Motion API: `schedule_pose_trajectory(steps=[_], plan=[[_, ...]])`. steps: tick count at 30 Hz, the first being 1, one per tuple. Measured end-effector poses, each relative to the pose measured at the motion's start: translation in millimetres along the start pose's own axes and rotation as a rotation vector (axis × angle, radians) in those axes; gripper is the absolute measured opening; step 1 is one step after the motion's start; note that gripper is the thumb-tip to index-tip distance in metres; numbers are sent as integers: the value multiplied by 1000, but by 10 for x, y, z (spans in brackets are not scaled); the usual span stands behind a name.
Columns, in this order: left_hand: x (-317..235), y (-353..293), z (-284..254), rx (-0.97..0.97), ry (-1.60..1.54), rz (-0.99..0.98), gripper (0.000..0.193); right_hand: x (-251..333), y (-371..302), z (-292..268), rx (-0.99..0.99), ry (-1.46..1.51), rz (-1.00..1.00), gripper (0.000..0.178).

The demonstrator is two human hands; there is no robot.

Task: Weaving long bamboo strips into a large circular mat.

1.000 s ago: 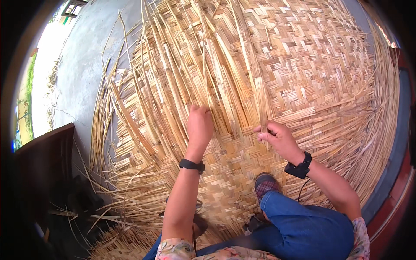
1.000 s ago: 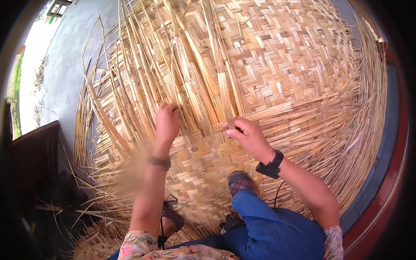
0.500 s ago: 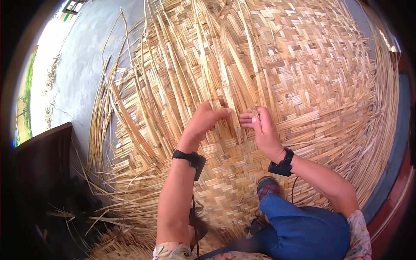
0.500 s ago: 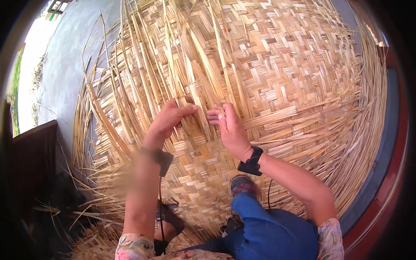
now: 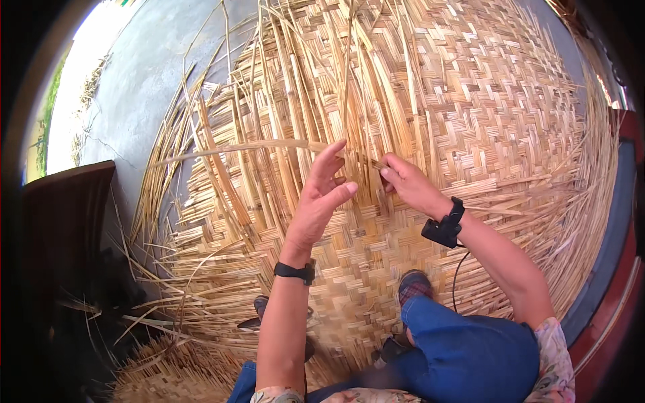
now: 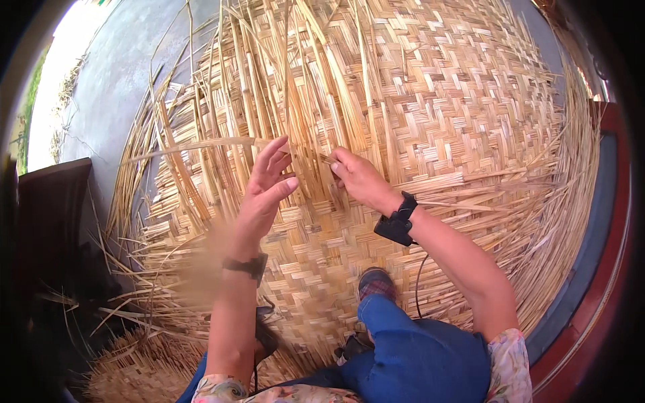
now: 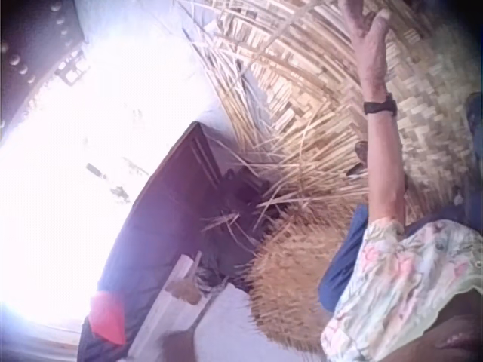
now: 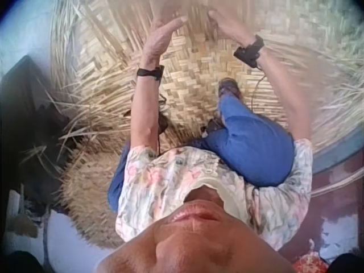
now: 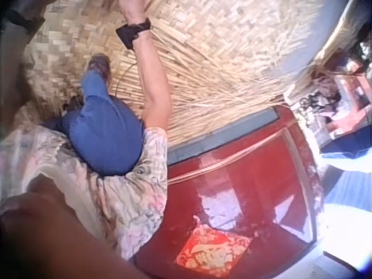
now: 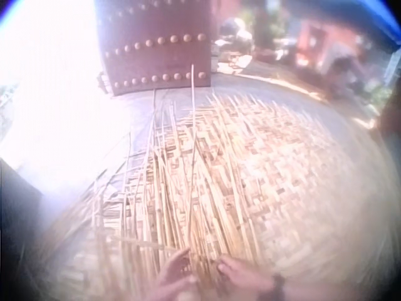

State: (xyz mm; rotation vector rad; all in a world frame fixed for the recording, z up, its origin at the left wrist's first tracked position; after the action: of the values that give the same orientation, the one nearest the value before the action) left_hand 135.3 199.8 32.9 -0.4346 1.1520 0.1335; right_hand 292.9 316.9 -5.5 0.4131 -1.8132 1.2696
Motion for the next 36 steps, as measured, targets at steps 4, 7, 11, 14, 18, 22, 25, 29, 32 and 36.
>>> schedule_pose_trajectory(steps=[4, 7, 11, 14, 18, 22, 25, 29, 32, 36], plan=[[128, 216, -173, -369, 31, -155, 75, -114, 44, 331, -219, 210, -68, 17], [376, 321, -118, -262, 407, -242, 68, -119, -125, 356, -227, 512, -136, 20], [419, 356, 163, 119, 252, -302, 44, -235, -325, 213, -494, 551, -41, 18], [333, 263, 251, 116, -53, -100, 50, -476, -264, 224, -528, 529, -26, 20], [180, 187, -146, 199, 153, -289, 93, 43, -10, 394, -132, -253, -483, 21], [-209, -157, -373, -103, -85, 60, 54, 48, 49, -35, -10, -252, -34, 19], [7, -636, -495, -276, 86, -75, 31, 193, -143, -71, -2, -675, -21, 15], [273, -1021, -552, -346, -62, -90, 25, 150, -175, 167, -2, -1233, -253, 20], [-55, -1293, -882, -730, -48, 174, 21, 750, -340, 150, -127, -1238, -289, 24], [80, -1278, -1114, -578, -572, 253, 24, 865, -292, 798, -163, -875, -769, 21]])
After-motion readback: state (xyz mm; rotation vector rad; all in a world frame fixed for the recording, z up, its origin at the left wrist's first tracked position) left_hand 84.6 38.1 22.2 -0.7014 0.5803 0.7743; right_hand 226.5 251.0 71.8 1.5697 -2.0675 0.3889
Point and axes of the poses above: each hand's wrist, its own y-axis towards the middle knuckle, its own z-axis out of the palm, x = y × z, the point moved 5 cm from there along y, towards the middle knuckle, and after that the axes turned 4 degrees about z, right-handed, at the moved point
